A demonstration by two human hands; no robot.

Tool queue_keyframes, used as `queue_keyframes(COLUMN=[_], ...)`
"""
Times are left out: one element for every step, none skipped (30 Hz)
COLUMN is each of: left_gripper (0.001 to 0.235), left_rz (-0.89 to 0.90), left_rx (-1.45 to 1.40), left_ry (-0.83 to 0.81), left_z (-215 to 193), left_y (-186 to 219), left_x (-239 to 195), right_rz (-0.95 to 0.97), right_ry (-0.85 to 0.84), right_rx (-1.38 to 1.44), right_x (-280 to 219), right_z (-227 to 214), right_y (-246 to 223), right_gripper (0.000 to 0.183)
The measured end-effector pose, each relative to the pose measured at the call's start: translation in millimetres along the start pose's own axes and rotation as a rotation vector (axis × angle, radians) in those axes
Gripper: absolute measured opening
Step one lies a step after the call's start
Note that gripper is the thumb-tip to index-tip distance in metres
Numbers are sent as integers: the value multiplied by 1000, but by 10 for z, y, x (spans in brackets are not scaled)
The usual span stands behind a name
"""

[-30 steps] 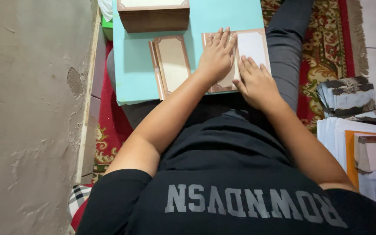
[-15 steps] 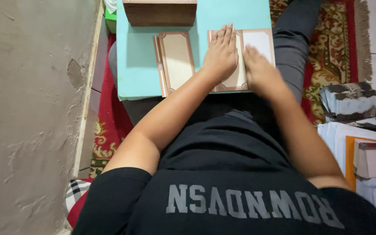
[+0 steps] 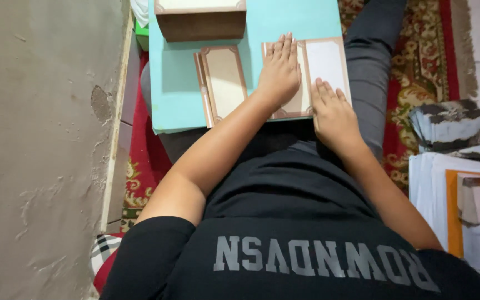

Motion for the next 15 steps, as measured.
queue_keyframes(left_gripper=[63, 64, 64, 65, 67, 67, 66, 65, 65, 58, 52, 52, 54, 56, 56], left_rz=[7, 15, 11, 25, 42, 43, 75, 107, 112, 209, 307, 313, 371, 426, 424], left_rx=[15, 30, 33, 61, 94, 99, 80, 60, 68, 46, 21, 28, 56, 86, 81], left_ry=[66, 131, 136, 189, 239, 240, 255, 270, 270, 286, 301, 300, 92, -117, -121], left_z=[64, 130, 196, 233, 269, 250, 226, 202, 165, 117, 63, 14, 101, 198, 199], left_y=[-28, -57, -82, -94, -112, -112, -90, -66, -31, 51, 124, 131, 193, 244, 256], left_x=[5, 10, 5, -3, -20, -40, -68, -97, -117, -146, -160, -183, -189, -227, -265], right_rz=[-11, -21, -26, -48, -64, -64, -16, 32, 36, 98, 162, 167, 241, 313, 314], right_ry=[-8, -15, -12, -65, -117, -112, -226, -340, -332, -252, -172, -164, -9, 148, 141], right_rx=[-13, -26, -26, -10, 8, 11, 96, 182, 186, 295, 402, 405, 486, 566, 567], right_x=[19, 38, 176, 314, 447, 644, 821, 988, 1026, 1081, 1152, 1138, 1111, 1063, 1036], right_z=[10, 22, 105, 220, 337, 350, 429, 505, 596, 649, 706, 783, 780, 789, 766], right_y=[0, 0, 69, 129, 173, 225, 298, 365, 385, 436, 499, 524, 628, 732, 769], right_gripper=[64, 65, 65, 66, 66, 66, 65, 64, 64, 63, 62, 62, 59, 57, 57])
Point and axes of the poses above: each hand's wrist, its own x-axis towards the middle knuckle, its own z-axis out of the palm, y = z × x, the point moved 6 cm from there along x, towards the middle knuckle, and after that the axes turned 15 degrees about -x, right-handed, at the moved point
